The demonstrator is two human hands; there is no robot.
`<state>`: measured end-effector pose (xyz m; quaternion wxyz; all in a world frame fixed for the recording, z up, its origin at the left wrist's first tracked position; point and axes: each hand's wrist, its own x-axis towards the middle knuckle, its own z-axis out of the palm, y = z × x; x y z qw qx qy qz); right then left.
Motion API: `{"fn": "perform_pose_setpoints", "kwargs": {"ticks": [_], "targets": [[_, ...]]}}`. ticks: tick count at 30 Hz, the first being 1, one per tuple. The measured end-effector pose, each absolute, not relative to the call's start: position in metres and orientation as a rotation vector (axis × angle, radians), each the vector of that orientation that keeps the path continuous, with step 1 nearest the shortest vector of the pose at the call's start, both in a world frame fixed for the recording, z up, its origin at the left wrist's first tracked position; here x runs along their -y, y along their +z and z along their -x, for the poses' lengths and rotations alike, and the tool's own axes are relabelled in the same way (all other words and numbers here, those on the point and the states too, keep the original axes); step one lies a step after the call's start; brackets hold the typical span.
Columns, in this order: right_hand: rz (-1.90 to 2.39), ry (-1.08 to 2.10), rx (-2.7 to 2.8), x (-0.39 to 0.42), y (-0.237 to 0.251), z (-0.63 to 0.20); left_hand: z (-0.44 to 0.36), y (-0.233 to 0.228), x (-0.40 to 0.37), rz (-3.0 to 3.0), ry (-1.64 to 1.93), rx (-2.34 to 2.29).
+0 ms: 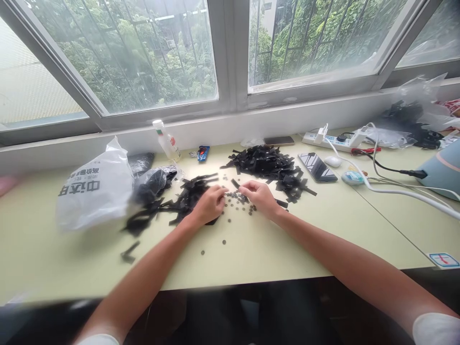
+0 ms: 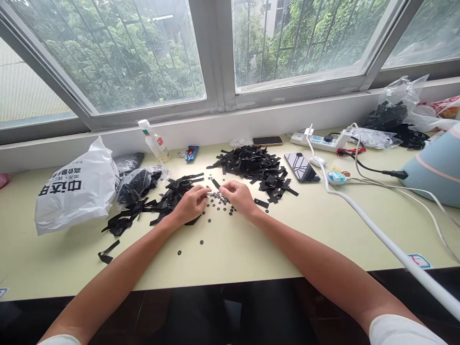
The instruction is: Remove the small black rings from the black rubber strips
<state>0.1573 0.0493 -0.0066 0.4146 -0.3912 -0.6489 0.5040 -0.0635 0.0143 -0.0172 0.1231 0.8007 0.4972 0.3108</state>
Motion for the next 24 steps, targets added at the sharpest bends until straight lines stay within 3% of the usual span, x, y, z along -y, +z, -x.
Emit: {"fn": "perform_pose_setpoints", "kwargs": {"ticks": [24], "targets": [[1.020, 1.189, 1.729, -0.0458, -0.0037, -0.1546, 0.0575, -0.0212, -0.0125, -2.415, 0.837, -1.601]]}}
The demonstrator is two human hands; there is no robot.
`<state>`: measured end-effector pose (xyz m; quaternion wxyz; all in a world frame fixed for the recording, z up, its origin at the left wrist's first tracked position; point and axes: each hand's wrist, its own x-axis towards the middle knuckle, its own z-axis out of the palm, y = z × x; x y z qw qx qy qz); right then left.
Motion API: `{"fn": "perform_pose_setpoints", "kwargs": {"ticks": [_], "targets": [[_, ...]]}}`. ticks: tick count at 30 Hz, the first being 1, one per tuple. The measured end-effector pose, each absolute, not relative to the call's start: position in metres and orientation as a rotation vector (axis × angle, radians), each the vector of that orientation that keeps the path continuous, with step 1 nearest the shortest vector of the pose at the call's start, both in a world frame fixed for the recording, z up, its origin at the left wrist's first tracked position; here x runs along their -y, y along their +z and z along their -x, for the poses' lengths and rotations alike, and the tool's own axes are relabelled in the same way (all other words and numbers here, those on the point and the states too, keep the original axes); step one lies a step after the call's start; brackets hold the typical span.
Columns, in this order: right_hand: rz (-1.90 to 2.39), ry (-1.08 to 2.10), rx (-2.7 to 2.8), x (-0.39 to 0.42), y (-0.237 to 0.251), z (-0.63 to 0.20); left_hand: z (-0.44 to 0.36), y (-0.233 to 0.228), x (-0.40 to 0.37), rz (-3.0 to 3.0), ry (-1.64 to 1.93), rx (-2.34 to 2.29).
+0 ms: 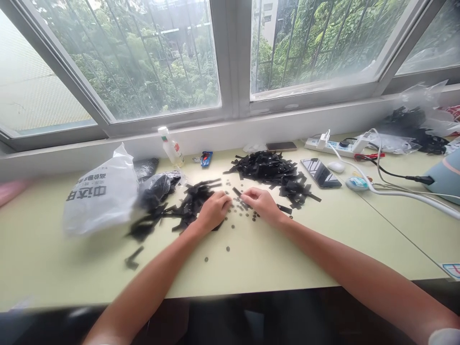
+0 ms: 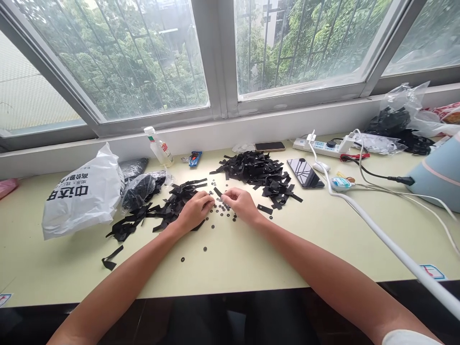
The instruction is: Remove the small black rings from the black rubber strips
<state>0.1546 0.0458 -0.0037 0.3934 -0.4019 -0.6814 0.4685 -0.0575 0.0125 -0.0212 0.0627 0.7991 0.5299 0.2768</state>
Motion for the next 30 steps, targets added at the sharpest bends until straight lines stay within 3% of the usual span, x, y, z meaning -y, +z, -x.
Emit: {"fn": "perform_pose_setpoints", "kwargs": {"ticks": [8, 13, 30], "targets": [[0.961, 0.995, 1.820, -0.044, -0.009, -0.151, 0.049, -0.009, -0.005, -2.499, 1.181, -1.346], [0.864, 0.913, 1.895, -0.038, -0.011, -0.148, 0.046, -0.010, -0.001, -2.603, 1.220, -1.193], [0.809, 0.840, 2.002, -0.038, -0.010, -0.150, 0.048, -0.014, -0.002, -2.307, 1.306, -1.321]]}}
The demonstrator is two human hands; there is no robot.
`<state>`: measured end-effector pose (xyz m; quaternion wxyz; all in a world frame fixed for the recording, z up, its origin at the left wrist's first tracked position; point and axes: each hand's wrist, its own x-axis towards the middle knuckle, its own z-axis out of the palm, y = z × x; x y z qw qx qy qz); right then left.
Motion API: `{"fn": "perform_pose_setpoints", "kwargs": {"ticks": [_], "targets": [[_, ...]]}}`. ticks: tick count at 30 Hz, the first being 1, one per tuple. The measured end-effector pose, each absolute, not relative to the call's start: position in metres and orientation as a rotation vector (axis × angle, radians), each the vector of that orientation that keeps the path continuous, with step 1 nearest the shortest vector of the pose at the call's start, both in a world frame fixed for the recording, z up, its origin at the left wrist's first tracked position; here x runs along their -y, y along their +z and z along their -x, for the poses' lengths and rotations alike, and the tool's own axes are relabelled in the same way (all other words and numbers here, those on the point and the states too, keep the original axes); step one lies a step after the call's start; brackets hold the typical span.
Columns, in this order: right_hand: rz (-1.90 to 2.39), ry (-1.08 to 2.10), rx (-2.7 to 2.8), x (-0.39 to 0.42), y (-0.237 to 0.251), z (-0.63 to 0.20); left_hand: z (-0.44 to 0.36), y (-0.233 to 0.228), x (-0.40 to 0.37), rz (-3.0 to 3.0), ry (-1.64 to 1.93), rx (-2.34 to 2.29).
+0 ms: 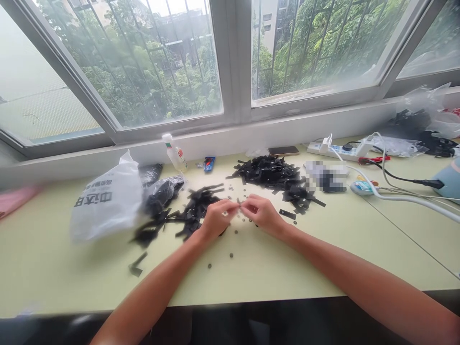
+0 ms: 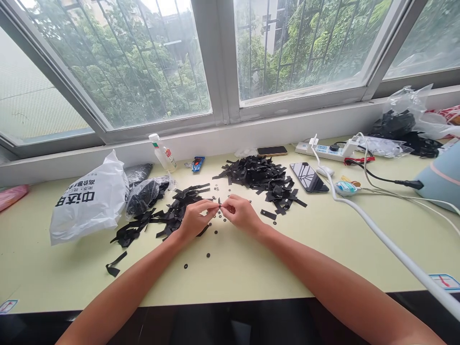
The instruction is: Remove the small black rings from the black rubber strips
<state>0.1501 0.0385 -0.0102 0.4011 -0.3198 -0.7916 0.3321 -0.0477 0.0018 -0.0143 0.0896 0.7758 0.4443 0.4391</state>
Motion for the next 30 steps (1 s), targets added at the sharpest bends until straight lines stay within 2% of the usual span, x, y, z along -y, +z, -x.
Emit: {"fn": "perform_pose_setpoints", "kwargs": {"ticks": [13, 23, 30], "targets": [[0.762, 0.548, 2.260, -0.047, -0.024, -0.155, 0.049, -0.010, -0.001, -2.680, 1.004, -1.353], [0.718, 0.593, 2.279, -0.041, -0.015, -0.156, 0.051, -0.003, 0.002, -2.567, 0.899, -1.319], [0.898, 0.801, 2.026, -0.048, -0.006, -0.158, 0.056, -0.006, -0.006, -2.270, 1.129, -1.470]]}}
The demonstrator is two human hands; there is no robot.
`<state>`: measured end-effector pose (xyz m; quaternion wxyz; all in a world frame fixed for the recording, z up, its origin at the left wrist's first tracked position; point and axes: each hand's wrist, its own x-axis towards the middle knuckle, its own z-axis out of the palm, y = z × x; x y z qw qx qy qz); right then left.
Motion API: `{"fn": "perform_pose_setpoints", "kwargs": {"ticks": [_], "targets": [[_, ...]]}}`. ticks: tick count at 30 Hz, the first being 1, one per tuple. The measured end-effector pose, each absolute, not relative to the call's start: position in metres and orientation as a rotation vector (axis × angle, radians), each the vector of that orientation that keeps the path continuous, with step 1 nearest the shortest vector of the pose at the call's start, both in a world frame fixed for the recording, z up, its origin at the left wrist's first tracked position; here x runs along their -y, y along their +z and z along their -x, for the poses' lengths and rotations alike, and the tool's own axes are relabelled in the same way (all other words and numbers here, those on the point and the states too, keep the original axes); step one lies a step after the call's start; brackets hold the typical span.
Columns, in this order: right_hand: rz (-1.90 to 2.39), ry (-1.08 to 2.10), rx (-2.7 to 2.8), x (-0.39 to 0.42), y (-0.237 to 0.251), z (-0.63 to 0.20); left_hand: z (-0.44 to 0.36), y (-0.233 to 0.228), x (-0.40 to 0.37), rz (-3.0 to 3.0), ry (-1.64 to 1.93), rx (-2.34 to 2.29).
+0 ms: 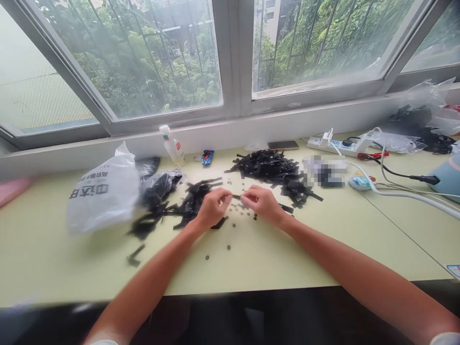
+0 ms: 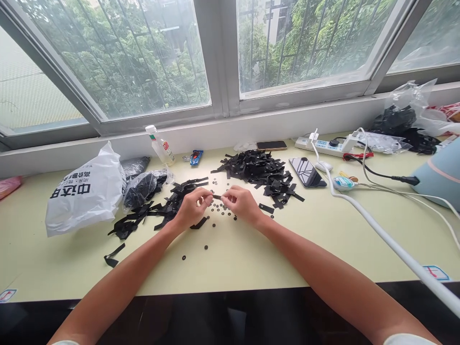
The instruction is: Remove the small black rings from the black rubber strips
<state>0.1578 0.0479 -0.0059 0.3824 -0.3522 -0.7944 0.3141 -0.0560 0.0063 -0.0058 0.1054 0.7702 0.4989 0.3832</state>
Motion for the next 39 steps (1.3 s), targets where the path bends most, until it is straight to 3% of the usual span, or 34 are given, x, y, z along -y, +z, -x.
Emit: {"fn": "perform_pose_setpoints", "kwargs": {"ticks": [9, 14, 27, 31, 39], "targets": [[1.041, 0.957, 1.792, -0.057, -0.007, -0.163, 0.076, -0.013, -0.014, -2.604, 0.741, -1.569], [1.078, 1.046, 1.742, -0.060, -0.005, -0.167, 0.078, -0.013, -0.017, -2.458, 0.870, -1.598], [1.504, 0.441, 1.845, -0.087, -0.010, -0.191, 0.088, -0.015, -0.022, -2.515, 0.741, -1.919], [1.253, 0.337, 1.920, -0.077, -0.006, -0.183, 0.085, -0.012, -0.020, -2.503, 0.746, -1.912], [0.943, 0.449, 2.120, -0.059, -0.010, -0.167, 0.080, -0.015, -0.021, -2.563, 0.756, -1.742]]}}
